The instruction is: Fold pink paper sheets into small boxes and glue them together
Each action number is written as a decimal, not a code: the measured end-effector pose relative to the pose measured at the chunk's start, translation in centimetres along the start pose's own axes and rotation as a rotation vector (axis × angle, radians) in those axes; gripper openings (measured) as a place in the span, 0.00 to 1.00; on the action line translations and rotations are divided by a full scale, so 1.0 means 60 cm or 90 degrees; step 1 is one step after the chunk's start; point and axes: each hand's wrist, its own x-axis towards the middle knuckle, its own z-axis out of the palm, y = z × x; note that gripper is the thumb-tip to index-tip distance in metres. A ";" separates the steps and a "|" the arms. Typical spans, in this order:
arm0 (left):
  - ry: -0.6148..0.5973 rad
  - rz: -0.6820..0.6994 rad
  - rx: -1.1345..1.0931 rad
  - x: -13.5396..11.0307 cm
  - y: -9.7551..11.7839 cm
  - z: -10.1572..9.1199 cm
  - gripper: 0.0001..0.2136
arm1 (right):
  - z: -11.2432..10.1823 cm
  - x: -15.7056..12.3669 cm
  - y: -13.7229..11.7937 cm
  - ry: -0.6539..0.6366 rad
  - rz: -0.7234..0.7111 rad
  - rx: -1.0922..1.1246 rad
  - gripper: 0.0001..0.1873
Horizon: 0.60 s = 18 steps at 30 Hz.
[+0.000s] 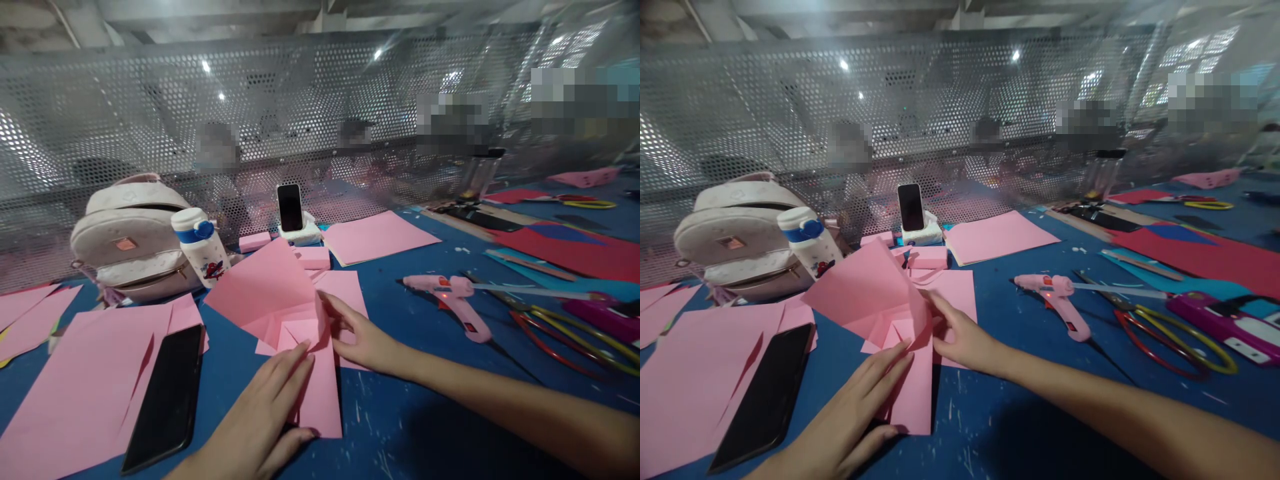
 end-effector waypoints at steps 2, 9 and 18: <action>0.002 0.007 0.005 0.002 0.000 -0.004 0.31 | 0.000 -0.001 0.004 -0.013 0.001 0.027 0.37; -0.017 0.015 -0.020 0.002 -0.001 -0.006 0.32 | 0.000 -0.005 0.008 -0.035 -0.009 0.047 0.42; -0.023 -0.007 -0.126 -0.001 0.001 -0.011 0.32 | -0.006 -0.014 0.000 -0.055 -0.039 -0.033 0.54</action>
